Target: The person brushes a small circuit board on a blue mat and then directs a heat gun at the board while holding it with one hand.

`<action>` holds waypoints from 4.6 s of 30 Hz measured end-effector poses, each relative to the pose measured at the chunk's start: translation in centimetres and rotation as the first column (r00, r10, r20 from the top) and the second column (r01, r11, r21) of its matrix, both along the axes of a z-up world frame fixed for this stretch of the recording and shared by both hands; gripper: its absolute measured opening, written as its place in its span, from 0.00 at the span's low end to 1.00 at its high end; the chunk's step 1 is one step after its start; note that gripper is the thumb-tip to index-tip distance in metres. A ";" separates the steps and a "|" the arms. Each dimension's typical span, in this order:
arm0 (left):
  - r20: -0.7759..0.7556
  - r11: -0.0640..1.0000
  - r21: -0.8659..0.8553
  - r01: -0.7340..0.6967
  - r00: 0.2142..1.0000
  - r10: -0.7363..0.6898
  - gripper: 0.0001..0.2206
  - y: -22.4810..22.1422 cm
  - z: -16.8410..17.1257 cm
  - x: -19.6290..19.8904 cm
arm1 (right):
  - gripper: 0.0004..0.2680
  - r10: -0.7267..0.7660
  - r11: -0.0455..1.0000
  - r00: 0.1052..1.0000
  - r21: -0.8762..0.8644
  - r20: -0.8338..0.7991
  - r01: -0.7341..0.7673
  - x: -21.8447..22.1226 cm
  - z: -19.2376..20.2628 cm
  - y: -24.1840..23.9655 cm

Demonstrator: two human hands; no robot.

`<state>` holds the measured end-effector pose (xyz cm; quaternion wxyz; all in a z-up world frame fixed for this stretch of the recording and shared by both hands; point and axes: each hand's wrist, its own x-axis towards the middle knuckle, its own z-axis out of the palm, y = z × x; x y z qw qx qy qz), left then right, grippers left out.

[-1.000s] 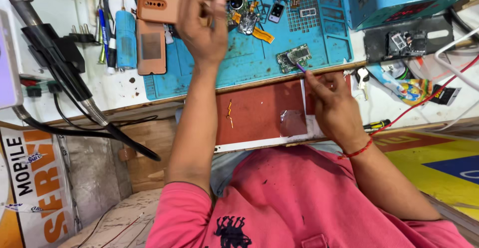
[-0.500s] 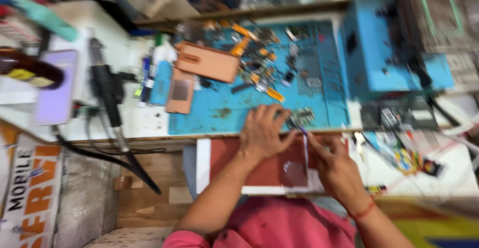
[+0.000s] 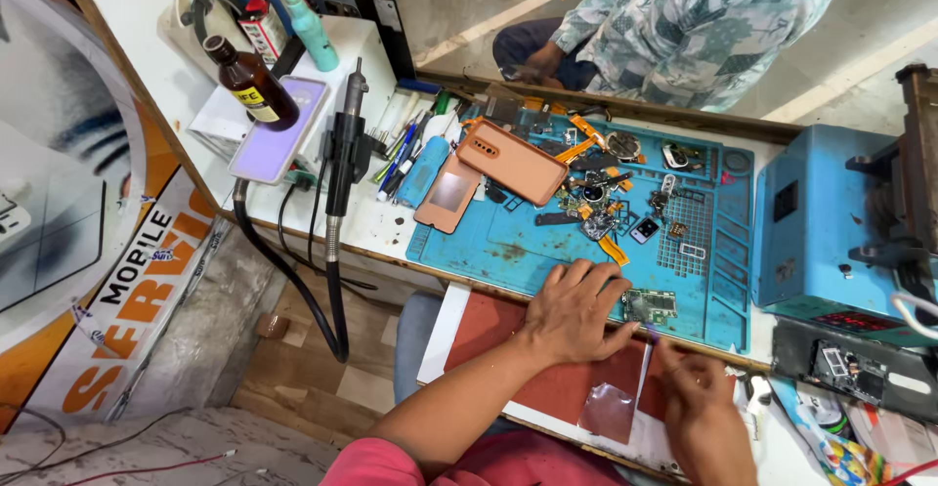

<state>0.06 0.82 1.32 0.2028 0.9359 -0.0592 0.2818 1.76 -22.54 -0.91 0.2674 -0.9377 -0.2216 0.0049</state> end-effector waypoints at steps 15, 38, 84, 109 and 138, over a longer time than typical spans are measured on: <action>0.048 0.997 0.075 -0.007 0.999 0.004 0.22 0.0 -1.5 0.5 | 0.21 0.106 0.992 0.991 0.065 0.083 -0.111 -0.5 2.8 0.7; 0.087 1.000 0.022 -0.010 0.996 0.008 0.18 0.2 -1.0 0.3 | 0.21 0.129 0.990 0.992 -0.056 -0.006 -0.129 -1.0 5.0 1.2; 0.080 0.992 0.091 -0.089 0.993 0.082 0.20 -0.6 -1.6 0.5 | 0.18 0.186 0.968 0.982 -0.166 -0.025 -0.188 2.1 4.5 1.1; 0.086 1.000 -0.023 -0.017 0.996 0.019 0.21 0.1 -1.1 0.3 | 0.20 0.151 0.988 0.981 -0.051 0.123 -0.146 -0.5 5.2 2.1; -0.016 0.792 -0.580 0.189 0.970 -0.244 0.28 1.7 0.0 -2.6 | 0.18 0.087 0.994 0.962 -0.083 0.258 -0.067 1.0 4.5 0.7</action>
